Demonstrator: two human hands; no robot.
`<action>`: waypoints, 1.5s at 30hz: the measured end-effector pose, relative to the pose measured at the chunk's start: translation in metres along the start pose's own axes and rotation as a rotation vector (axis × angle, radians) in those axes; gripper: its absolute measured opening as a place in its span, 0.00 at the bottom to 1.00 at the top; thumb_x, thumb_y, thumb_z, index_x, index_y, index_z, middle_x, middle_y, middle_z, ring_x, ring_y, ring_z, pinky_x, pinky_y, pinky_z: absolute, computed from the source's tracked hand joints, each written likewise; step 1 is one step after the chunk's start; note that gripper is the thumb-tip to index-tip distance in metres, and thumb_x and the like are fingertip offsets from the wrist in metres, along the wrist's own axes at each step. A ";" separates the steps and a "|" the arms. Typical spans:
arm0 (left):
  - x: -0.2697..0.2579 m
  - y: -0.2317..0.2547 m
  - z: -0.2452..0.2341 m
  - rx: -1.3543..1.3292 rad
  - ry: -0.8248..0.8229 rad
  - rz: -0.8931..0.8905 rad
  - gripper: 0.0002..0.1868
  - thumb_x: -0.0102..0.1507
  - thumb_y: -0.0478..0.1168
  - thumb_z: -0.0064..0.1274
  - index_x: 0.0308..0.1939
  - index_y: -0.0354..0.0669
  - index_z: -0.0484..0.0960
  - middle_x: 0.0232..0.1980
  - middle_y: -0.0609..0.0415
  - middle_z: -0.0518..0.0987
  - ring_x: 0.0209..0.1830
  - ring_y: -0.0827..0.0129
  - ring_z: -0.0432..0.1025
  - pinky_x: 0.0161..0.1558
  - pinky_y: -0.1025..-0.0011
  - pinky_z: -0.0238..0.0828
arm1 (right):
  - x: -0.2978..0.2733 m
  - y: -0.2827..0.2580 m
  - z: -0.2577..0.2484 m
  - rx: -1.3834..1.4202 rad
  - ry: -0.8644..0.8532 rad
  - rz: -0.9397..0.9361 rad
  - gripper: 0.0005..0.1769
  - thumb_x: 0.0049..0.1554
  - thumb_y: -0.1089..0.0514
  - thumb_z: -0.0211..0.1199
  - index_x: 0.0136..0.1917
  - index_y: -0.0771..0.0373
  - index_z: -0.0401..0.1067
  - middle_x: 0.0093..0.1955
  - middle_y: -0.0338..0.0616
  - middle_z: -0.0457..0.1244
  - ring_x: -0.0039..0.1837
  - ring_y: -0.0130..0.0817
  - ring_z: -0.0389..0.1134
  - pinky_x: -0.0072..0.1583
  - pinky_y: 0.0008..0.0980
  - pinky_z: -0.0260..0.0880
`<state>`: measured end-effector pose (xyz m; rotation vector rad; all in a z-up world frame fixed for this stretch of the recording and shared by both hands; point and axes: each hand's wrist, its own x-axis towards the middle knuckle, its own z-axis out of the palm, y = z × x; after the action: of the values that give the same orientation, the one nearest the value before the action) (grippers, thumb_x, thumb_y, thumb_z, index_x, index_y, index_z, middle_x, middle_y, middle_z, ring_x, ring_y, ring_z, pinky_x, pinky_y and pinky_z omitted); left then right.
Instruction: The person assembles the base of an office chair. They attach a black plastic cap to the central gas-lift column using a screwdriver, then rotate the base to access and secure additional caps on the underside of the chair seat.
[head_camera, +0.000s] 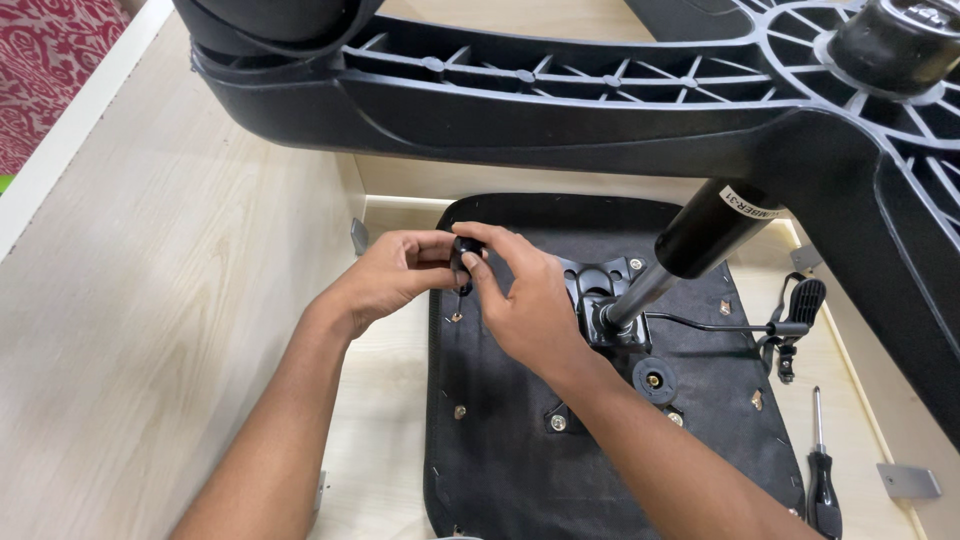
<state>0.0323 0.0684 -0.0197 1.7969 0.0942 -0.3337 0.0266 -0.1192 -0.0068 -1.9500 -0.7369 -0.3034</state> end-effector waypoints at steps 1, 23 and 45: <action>0.001 -0.001 0.000 -0.007 0.011 0.041 0.20 0.54 0.38 0.64 0.50 0.45 0.85 0.43 0.58 0.86 0.46 0.74 0.79 0.56 0.70 0.74 | 0.002 0.000 0.000 0.006 -0.026 0.009 0.18 0.63 0.62 0.63 0.67 0.59 0.75 0.59 0.46 0.72 0.60 0.40 0.76 0.67 0.39 0.69; 0.012 -0.010 -0.004 -0.084 0.025 0.005 0.32 0.55 0.49 0.65 0.60 0.38 0.81 0.52 0.51 0.85 0.56 0.68 0.78 0.62 0.67 0.72 | 0.011 0.012 -0.003 -0.025 -0.074 -0.136 0.18 0.61 0.63 0.64 0.65 0.60 0.75 0.65 0.52 0.65 0.66 0.46 0.69 0.65 0.40 0.70; 0.010 -0.005 0.011 -0.033 0.037 0.099 0.28 0.59 0.40 0.61 0.64 0.46 0.77 0.52 0.55 0.86 0.53 0.71 0.80 0.57 0.71 0.74 | 0.013 0.014 -0.006 0.070 -0.048 0.098 0.18 0.60 0.61 0.62 0.64 0.57 0.76 0.58 0.45 0.70 0.59 0.36 0.73 0.63 0.33 0.72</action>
<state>0.0389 0.0582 -0.0294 1.7684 0.0359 -0.2268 0.0466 -0.1246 -0.0073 -1.9250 -0.6713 -0.1698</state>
